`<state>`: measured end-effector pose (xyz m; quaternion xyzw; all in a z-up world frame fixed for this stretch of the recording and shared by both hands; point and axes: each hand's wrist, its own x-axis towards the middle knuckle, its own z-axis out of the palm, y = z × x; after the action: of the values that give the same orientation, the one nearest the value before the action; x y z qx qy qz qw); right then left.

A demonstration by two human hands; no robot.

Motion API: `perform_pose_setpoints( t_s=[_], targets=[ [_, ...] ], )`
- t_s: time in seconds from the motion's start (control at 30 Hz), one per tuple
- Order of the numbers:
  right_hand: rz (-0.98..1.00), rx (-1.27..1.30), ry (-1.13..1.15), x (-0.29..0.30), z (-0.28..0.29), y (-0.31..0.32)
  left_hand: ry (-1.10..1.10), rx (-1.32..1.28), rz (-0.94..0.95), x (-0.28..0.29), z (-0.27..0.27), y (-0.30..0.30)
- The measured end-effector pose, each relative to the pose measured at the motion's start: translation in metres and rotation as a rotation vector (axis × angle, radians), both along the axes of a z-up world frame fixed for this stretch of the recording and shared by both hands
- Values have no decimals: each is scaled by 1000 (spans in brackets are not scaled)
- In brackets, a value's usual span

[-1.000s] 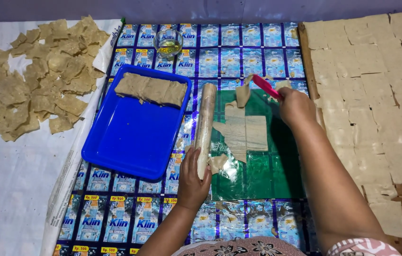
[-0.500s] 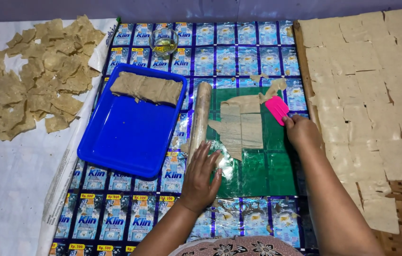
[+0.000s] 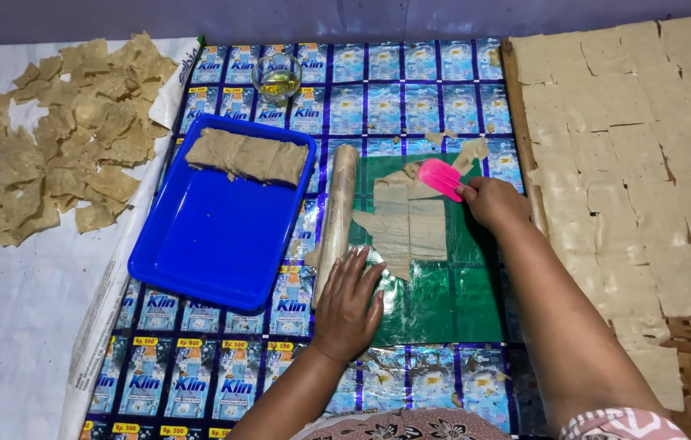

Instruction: Flattening and cutting pieces of dough using a wooden rolling pin and a plastic scraper on a low table.

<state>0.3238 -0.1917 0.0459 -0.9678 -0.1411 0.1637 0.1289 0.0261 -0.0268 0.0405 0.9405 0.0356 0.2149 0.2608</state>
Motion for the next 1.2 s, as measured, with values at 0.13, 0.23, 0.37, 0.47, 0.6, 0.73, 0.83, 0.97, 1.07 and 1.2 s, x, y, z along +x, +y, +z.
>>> perform_pose_setpoints(
  t_s=[0.13,0.23,0.37,0.47,0.6,0.73,0.83,0.97,1.07,1.2],
  targets=[
    [-49,-15,-148,-2,-7,-5,21,47,36,-2,-6,10],
    [-76,-113,-270,-19,-2,-18,60,85,72,-3,-6,16],
    [-305,-49,-124,-47,7,-38,110,-77,95,2,5,26],
    [-303,-70,-57,-60,0,-45,164,-248,88,16,20,25],
    [-271,-39,-99,-59,-15,-47,191,-669,46,51,13,11],
    [-261,-77,-67,-67,-7,-33,244,-1215,0,116,-82,5],
    [-186,-99,-44,-72,-12,-31,378,-1590,77,143,-95,4],
    [-124,-35,15,-86,-9,-34,455,-1805,154,162,-112,7],
    [-99,-28,-60,-117,-1,-34,477,-1937,147,163,-111,11],
    [122,174,-388,-165,10,-37,443,-2173,163,161,-101,14]
  ],
)
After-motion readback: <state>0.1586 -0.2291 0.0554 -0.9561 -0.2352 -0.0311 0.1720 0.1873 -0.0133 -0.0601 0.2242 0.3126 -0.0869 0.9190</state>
